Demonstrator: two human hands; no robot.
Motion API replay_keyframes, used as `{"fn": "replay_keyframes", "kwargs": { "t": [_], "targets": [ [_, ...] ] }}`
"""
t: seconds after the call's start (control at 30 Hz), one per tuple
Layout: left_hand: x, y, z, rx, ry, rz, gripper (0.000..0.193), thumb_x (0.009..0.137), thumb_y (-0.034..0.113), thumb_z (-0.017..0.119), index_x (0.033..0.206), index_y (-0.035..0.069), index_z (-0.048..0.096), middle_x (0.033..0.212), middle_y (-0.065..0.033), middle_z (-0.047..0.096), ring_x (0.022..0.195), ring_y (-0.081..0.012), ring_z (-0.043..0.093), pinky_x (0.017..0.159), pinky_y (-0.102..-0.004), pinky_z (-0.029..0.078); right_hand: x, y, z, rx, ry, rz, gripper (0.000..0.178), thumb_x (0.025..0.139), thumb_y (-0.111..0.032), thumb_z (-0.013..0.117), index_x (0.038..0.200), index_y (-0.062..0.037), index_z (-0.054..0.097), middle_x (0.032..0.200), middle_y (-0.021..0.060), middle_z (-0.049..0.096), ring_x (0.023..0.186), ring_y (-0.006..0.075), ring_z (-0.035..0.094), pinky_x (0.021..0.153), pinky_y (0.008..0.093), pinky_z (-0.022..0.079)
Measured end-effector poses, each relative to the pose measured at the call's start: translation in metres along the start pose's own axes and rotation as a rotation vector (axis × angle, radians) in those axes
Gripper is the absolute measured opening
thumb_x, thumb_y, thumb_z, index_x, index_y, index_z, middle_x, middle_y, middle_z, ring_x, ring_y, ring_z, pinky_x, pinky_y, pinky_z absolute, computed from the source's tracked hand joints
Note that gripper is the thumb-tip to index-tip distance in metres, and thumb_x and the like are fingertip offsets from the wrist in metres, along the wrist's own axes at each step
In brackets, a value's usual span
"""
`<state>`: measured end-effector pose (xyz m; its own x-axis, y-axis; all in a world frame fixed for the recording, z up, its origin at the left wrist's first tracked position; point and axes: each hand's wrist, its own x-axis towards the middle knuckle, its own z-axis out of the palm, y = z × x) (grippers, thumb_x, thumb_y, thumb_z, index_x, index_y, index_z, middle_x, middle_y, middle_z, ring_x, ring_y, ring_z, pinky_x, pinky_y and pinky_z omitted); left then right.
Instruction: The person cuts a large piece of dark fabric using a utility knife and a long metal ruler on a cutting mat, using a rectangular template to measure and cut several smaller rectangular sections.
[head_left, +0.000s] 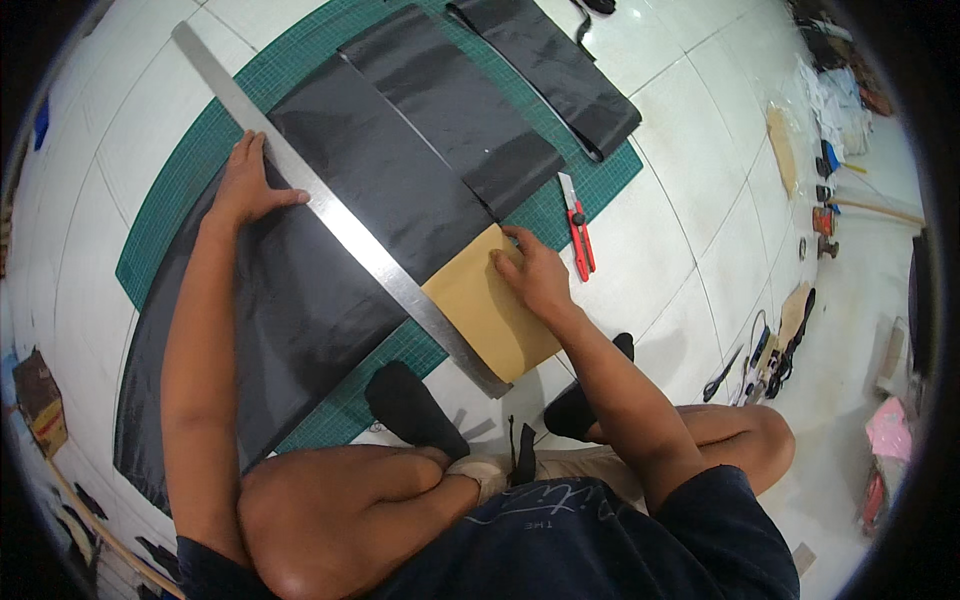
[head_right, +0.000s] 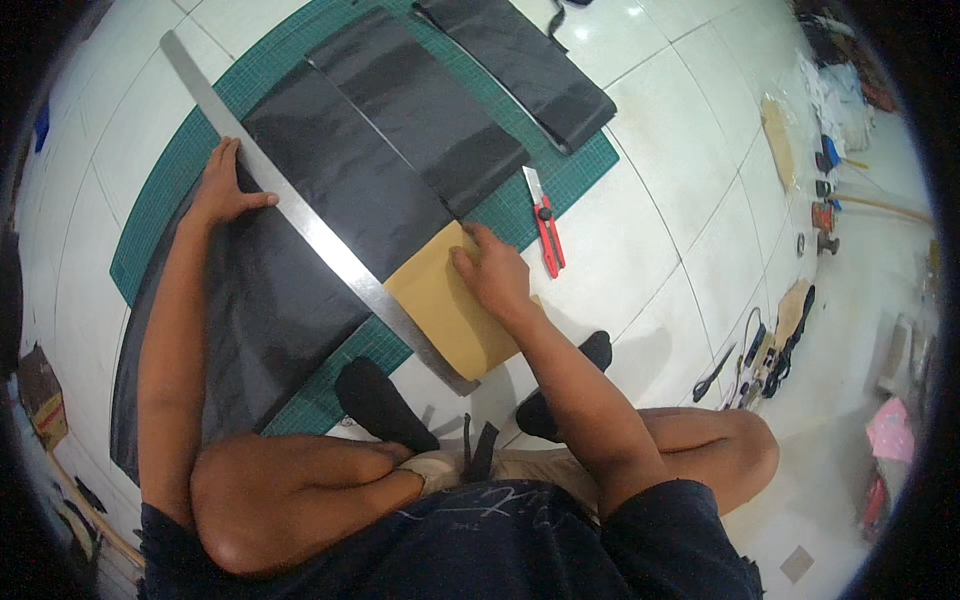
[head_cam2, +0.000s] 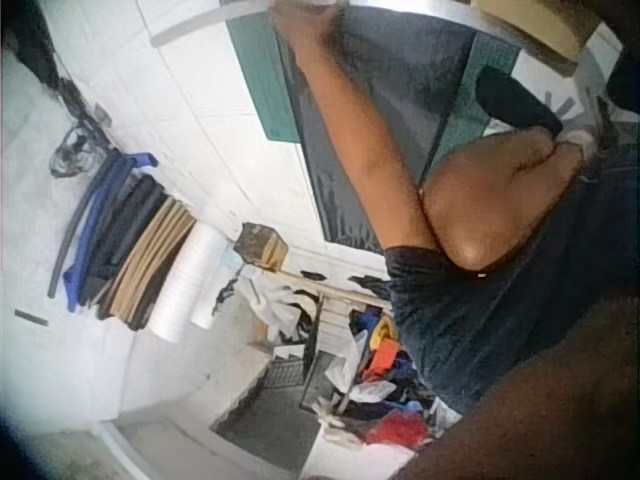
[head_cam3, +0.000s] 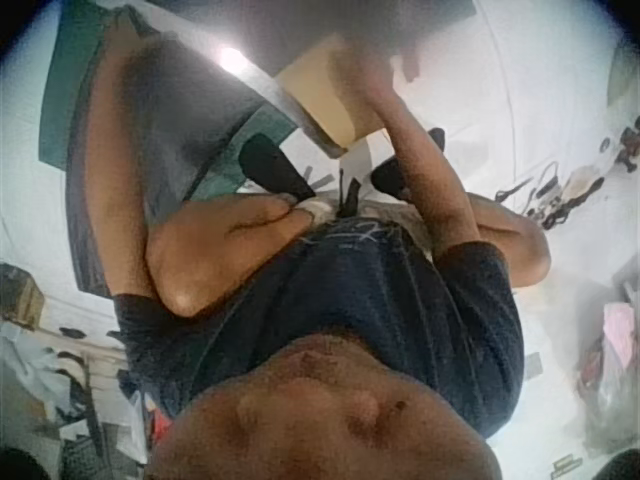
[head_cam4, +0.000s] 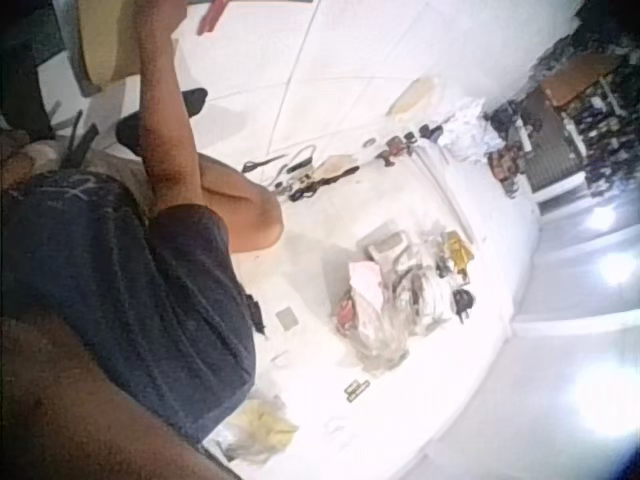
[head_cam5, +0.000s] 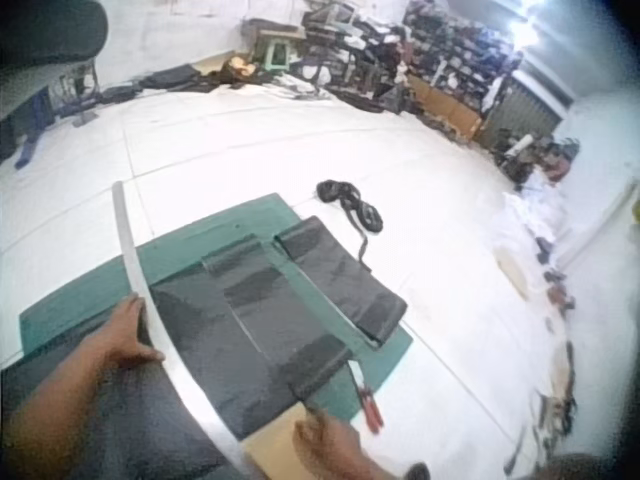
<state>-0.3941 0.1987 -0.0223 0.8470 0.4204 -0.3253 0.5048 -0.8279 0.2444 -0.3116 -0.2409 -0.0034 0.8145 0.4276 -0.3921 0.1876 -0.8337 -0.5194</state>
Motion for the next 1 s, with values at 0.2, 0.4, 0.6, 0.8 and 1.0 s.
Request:
{"fn": "replay_keyframes", "kwargs": {
  "t": [0.2, 0.4, 0.6, 0.8, 1.0],
  "targets": [
    [0.0001, 0.0058, 0.0000, -0.054, 0.014, 0.002, 0.135, 0.052, 0.053, 0.094, 0.154, -0.006, 0.027, 0.161, -0.0267, 0.023, 0.150, -0.0401, 0.024, 0.124, -0.0461, 0.025, 0.0009, -0.0002, -0.0017, 0.033, -0.033, 0.023, 0.047, 0.090, -0.035, 0.066, 0.132, -0.0134, 0.061, 0.107, 0.0207, 0.072, 0.099, 0.0398, 0.068, 0.087, 0.0490, 0.053],
    [-0.0003, 0.0037, -0.0016, -0.020, 0.013, 0.002, 0.134, 0.053, 0.055, 0.093, 0.152, -0.006, 0.028, 0.161, -0.0269, 0.025, 0.150, -0.0400, 0.025, 0.123, -0.0462, 0.027, -0.0015, -0.0062, -0.0059, 0.024, -0.005, -0.020, 0.045, 0.091, -0.034, 0.064, 0.131, -0.0129, 0.062, 0.105, 0.0183, 0.073, 0.098, 0.0393, 0.069, 0.086, 0.0494, 0.054],
    [-0.0007, 0.0059, -0.0019, -0.007, 0.024, 0.016, 0.133, 0.055, 0.058, 0.092, 0.152, -0.007, 0.028, 0.160, -0.0272, 0.025, 0.149, -0.0397, 0.026, 0.123, -0.0457, 0.027, 0.0014, -0.0030, -0.0066, -0.009, -0.007, -0.041, 0.043, 0.091, -0.033, 0.063, 0.129, -0.0120, 0.062, 0.103, 0.0204, 0.072, 0.097, 0.0394, 0.069, 0.085, 0.0497, 0.054],
    [0.0003, 0.0052, -0.0002, -0.002, 0.006, 0.005, 0.132, 0.056, 0.057, 0.091, 0.153, -0.007, 0.027, 0.160, -0.0273, 0.025, 0.150, -0.0398, 0.025, 0.123, -0.0462, 0.026, 0.0016, -0.0024, -0.0067, 0.003, -0.019, -0.016, 0.044, 0.090, -0.033, 0.064, 0.129, -0.0117, 0.063, 0.101, 0.0208, 0.072, 0.096, 0.0400, 0.069, 0.085, 0.0502, 0.054],
    [-0.0011, 0.0035, -0.0007, -0.010, 0.006, -0.009, 0.133, 0.057, 0.057, 0.091, 0.154, -0.006, 0.026, 0.161, -0.0266, 0.024, 0.150, -0.0394, 0.024, 0.124, -0.0458, 0.025, 0.0035, -0.0015, -0.0052, 0.016, -0.011, -0.043, 0.043, 0.090, -0.032, 0.065, 0.129, -0.0114, 0.063, 0.101, 0.0211, 0.072, 0.096, 0.0399, 0.069, 0.085, 0.0497, 0.055]
  ]
}}
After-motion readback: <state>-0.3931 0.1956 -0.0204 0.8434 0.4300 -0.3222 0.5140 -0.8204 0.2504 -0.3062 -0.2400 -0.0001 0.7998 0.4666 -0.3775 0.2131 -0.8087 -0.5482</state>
